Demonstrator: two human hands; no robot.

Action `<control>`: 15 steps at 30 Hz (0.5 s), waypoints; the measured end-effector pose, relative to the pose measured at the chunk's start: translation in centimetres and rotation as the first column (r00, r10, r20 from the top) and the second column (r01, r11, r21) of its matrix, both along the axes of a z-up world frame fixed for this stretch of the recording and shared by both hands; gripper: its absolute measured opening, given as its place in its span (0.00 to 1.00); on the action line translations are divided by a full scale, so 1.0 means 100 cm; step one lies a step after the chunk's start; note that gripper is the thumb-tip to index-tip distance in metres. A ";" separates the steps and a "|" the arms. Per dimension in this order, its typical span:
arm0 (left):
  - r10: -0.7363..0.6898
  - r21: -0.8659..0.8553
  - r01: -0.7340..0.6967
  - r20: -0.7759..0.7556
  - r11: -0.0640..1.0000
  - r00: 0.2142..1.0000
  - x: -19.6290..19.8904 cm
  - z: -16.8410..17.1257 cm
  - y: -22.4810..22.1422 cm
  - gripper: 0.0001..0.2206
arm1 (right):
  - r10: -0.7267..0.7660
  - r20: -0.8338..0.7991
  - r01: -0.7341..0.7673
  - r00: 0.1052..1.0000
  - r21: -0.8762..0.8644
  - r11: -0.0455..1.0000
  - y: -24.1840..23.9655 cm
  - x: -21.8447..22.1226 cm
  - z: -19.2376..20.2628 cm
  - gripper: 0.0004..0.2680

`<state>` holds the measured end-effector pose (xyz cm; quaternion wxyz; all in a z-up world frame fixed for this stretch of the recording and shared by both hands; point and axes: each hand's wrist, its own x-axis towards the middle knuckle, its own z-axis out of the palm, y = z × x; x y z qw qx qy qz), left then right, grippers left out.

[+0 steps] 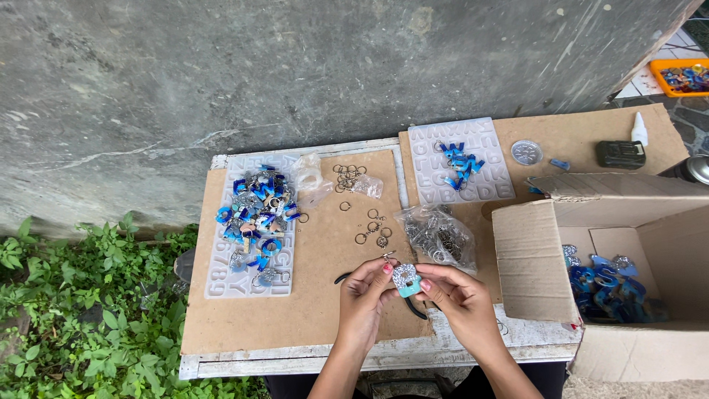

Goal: The person uses pliers to attach metal rings and small blue charms to keychains.

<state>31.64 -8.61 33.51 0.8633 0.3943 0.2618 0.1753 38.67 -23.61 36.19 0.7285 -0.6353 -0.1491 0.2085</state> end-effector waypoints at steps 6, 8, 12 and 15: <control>-0.005 0.149 0.002 0.020 0.989 1.000 -0.005 0.012 0.001 0.08 | 0.012 0.082 -0.014 0.997 0.025 1.000 -0.001 -0.001 0.000 0.09; -0.002 0.195 -0.006 0.040 0.981 0.999 -0.007 0.012 0.001 0.07 | 0.011 0.099 -0.013 0.995 0.020 1.000 -0.002 -0.002 0.001 0.08; -0.049 0.146 0.035 0.095 0.989 0.994 -0.007 0.002 0.000 0.07 | 0.011 0.178 -0.025 0.984 0.078 0.997 -0.003 -0.004 -0.003 0.08; -0.077 0.008 0.077 0.195 0.997 0.978 -0.004 -0.004 -0.005 0.07 | 0.031 0.216 -0.064 0.976 0.149 0.987 -0.002 -0.006 -0.010 0.12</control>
